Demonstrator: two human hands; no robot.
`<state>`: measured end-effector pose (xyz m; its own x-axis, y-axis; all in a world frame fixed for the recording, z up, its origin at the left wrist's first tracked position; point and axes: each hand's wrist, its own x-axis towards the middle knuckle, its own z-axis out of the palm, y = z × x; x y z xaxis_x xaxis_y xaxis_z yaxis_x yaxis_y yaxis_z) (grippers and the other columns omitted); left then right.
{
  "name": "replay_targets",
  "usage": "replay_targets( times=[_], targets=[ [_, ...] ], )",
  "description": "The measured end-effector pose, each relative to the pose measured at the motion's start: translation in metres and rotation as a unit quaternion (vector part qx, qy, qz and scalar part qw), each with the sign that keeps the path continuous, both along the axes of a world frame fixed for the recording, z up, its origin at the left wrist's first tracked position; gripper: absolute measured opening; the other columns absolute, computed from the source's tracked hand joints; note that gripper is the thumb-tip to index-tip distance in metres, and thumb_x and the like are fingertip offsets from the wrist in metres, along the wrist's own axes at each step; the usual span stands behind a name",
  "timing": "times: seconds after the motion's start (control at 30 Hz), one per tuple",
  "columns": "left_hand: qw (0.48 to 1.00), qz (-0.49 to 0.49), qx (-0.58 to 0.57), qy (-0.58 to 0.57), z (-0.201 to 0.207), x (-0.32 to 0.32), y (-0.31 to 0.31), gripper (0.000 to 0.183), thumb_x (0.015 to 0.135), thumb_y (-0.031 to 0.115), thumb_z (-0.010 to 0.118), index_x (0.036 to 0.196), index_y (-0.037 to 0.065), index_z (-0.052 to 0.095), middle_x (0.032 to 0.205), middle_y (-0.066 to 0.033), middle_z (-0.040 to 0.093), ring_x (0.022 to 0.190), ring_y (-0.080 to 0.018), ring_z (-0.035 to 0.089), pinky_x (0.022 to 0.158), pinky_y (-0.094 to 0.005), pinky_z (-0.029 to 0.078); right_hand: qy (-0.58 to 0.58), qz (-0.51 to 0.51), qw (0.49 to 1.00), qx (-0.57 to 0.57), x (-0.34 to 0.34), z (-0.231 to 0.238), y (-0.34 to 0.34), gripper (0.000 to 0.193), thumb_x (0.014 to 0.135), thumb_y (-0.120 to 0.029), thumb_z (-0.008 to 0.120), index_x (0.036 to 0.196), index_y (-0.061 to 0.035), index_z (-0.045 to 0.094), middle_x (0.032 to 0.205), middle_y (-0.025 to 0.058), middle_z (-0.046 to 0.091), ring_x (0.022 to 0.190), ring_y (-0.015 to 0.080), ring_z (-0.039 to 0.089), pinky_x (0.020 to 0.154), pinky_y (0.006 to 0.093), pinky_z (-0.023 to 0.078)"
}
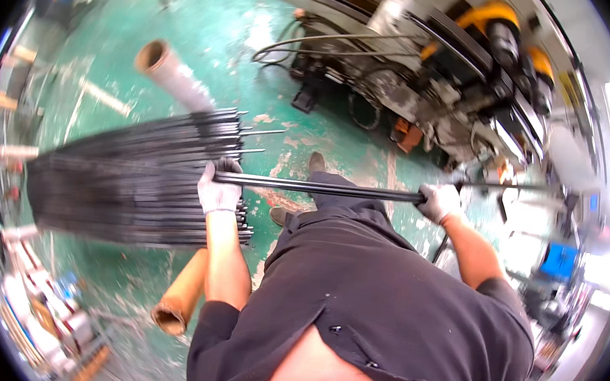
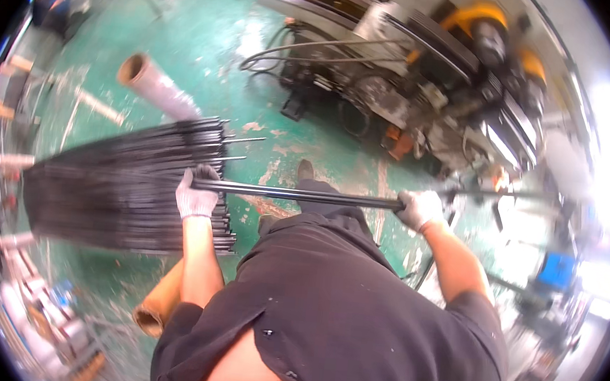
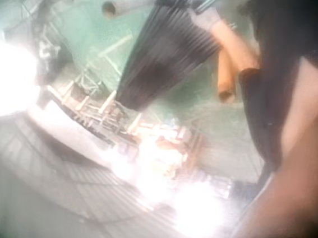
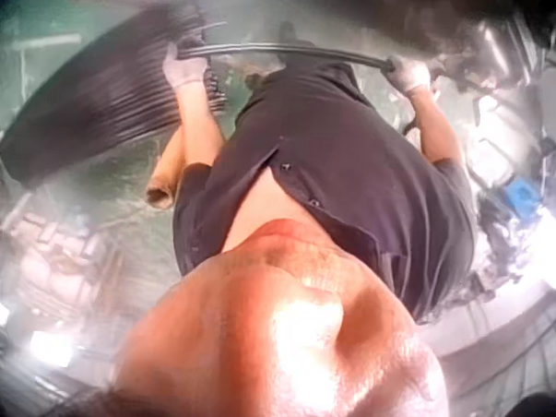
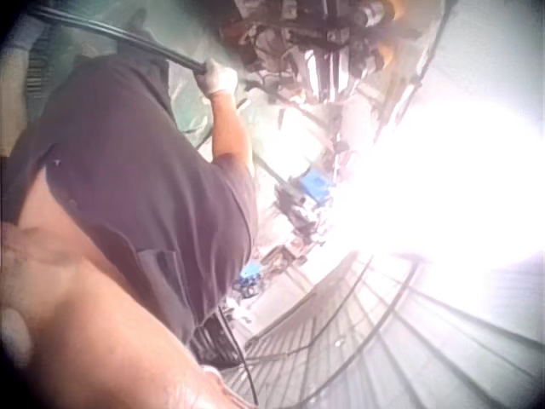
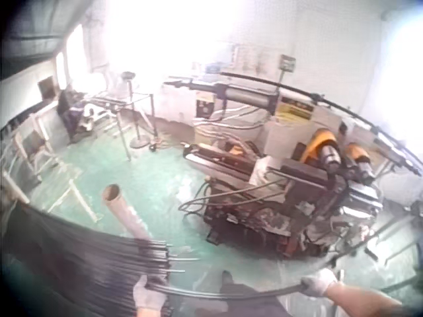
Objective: The person inserts bundles of thin metal strips into a motorized roller machine, guides them through the forming rollers, and then lifts the formed strips from the machine output to place them onto a stack.
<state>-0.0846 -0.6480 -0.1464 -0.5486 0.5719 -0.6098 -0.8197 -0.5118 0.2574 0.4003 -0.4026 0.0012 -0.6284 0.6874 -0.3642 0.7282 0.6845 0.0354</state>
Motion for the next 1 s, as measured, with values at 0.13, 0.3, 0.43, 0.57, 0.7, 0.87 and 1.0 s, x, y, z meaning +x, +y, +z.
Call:
replay_targets(
  times=[0.13, 0.3, 0.43, 0.57, 0.7, 0.87, 1.0],
  targets=[
    [0.995, -0.016, -0.011, -0.098, 0.051, 0.037, 0.032, 0.02, 0.1, 0.015, 0.059, 0.092, -0.002, 0.064, 0.094, -0.0168, 0.068, 0.091, -0.0334, 0.064, 0.092, -0.05, 0.053, 0.027, -0.042, 0.998, 0.042, 0.093, -0.013, 0.043, 0.013, 0.078, -0.023, 0.068, 0.08, -0.0116, 0.062, 0.074, 0.0147, 0.068, 0.077, 0.0404, 0.069, 0.071, 0.0522, 0.054],
    [0.991, 0.011, 0.102, 0.084, 0.152, 0.0, 0.05, 0.011, 0.095, 0.005, 0.068, 0.104, 0.0, 0.066, 0.1, -0.01, 0.07, 0.095, -0.0238, 0.066, 0.093, -0.0417, 0.055, 0.093, -0.198, 0.965, 0.147, 0.231, -0.019, 0.105, 0.012, 0.077, -0.001, 0.062, 0.086, -0.0071, 0.064, 0.091, 0.0206, 0.066, 0.095, 0.0443, 0.063, 0.086, 0.0495, 0.051],
    [0.952, -0.044, 0.103, 0.285, 0.232, 0.022, 0.104, 0.014, 0.102, 0.001, 0.058, 0.116, 0.002, 0.057, 0.102, -0.0066, 0.063, 0.09, -0.0178, 0.059, 0.088, -0.0346, 0.053, 0.148, -0.576, 0.753, 0.282, 0.301, -0.054, 0.141, 0.016, 0.088, -0.003, 0.06, 0.101, -0.0051, 0.07, 0.104, 0.0219, 0.071, 0.102, 0.0364, 0.068, 0.088, 0.0422, 0.054],
    [0.958, -0.08, 0.095, 0.257, 0.267, 0.102, 0.209, 0.012, 0.101, 0.0, 0.058, 0.112, 0.002, 0.06, 0.102, -0.0113, 0.061, 0.091, -0.0207, 0.059, 0.092, -0.0389, 0.051, 0.749, -0.553, 0.084, -0.355, 0.208, -0.07, 0.146, 0.061, 0.097, -0.011, 0.044, 0.154, 0.0078, 0.034, 0.158, 0.0275, 0.042, 0.146, 0.0266, 0.044, 0.124, 0.0406, 0.035],
    [0.918, -0.234, 0.107, 0.301, 0.267, 0.155, 0.3, 0.023, 0.095, 0.003, 0.066, 0.118, 0.0, 0.063, 0.11, -0.0135, 0.064, 0.107, -0.0305, 0.062, 0.116, -0.0562, 0.038, 0.779, -0.508, -0.056, -0.363, 0.081, -0.033, 0.164, 0.04, 0.102, -0.003, 0.05, 0.14, 0.0112, 0.048, 0.134, 0.0252, 0.059, 0.127, 0.0351, 0.057, 0.117, 0.0501, 0.044],
    [0.866, -0.274, 0.21, 0.363, 0.313, 0.119, 0.357, 0.033, 0.098, 0.007, 0.057, 0.13, -0.003, 0.057, 0.117, -0.0182, 0.066, 0.117, -0.0335, 0.062, 0.122, -0.0547, 0.032, 0.836, -0.454, -0.07, -0.301, 0.112, -0.053, 0.21, 0.018, 0.102, -0.01, 0.062, 0.114, 0.0032, 0.066, 0.105, 0.0156, 0.072, 0.101, 0.0306, 0.07, 0.101, 0.0473, 0.058],
    [0.857, -0.258, 0.215, 0.392, 0.339, 0.076, 0.392, 0.034, 0.098, 0.007, 0.058, 0.13, -0.004, 0.056, 0.116, -0.0146, 0.067, 0.115, -0.032, 0.063, 0.121, -0.0557, 0.036, 0.879, -0.434, -0.056, -0.187, 0.133, -0.045, 0.223, 0.024, 0.099, -0.017, 0.069, 0.115, 0.0001, 0.066, 0.106, 0.011, 0.074, 0.102, 0.0255, 0.071, 0.097, 0.0402, 0.06]
  ],
)
